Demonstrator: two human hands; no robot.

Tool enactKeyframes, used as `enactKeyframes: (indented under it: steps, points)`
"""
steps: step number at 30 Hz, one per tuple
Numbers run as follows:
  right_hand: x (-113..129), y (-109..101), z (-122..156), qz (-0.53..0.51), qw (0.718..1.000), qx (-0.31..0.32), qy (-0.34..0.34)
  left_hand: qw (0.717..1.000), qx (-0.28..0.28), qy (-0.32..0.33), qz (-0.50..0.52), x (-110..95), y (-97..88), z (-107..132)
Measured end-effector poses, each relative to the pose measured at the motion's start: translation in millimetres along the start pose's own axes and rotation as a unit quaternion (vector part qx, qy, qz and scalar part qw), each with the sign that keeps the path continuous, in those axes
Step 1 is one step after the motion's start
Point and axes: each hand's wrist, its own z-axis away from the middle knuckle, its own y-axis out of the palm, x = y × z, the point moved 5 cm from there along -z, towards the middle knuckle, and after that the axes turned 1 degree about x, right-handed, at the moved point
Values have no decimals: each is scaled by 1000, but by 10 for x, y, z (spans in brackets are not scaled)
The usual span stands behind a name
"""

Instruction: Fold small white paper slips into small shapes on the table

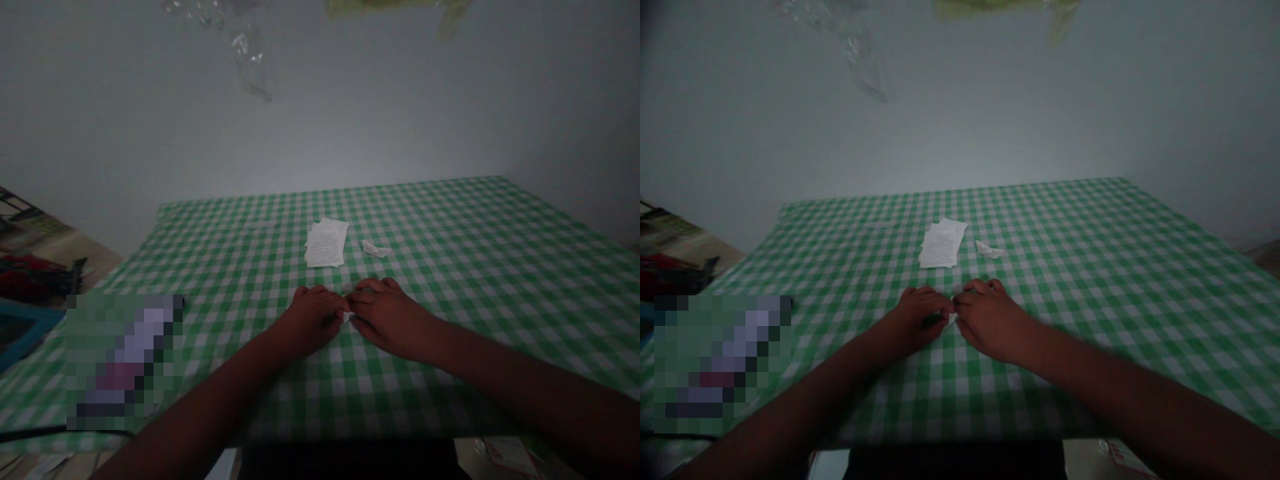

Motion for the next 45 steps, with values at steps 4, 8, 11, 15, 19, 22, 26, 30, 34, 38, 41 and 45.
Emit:
enactKeyframes:
  steps: [4,8,11,15,19,22,26,30,34,38,41,45]
  points:
    - [9,-2,-1,-5,1000,-2,0,999,-2,-17,-31,8,28,-13]
    - [19,-2,-5,-1,1000,-3,-2,997,2,-42,-60,2,76,-38]
    - [4,-5,-7,-4,1000,-2,0,997,9,-34,-69,7,84,-58]
    - [-28,-12,2,-15,1000,-2,-4,999,33,-8,-42,43,34,-48]
    - [-53,-1,7,-18,1000,-7,-6,998,61,7,-4,59,-24,-11]
    - [-44,12,-4,-16,1000,-7,-7,998,57,-4,-5,55,-24,-2]
    - [-2,10,-13,-8,1000,0,-2,999,28,-20,-28,21,9,-22]
    - [9,-13,3,-11,1000,-3,-1,999,17,-23,-25,-3,21,-37]
    - [-56,-14,-5,-22,1000,-17,6,1000,20,-9,-2,13,4,-19]
    - [-144,48,-53,-44,997,-40,45,1000,25,5,11,54,-1,-8]
    - [-155,93,-71,-36,996,-58,59,1000,18,13,-2,85,3,-17]
    - [-132,103,-61,-24,996,-57,57,999,12,29,-44,80,2,-6]
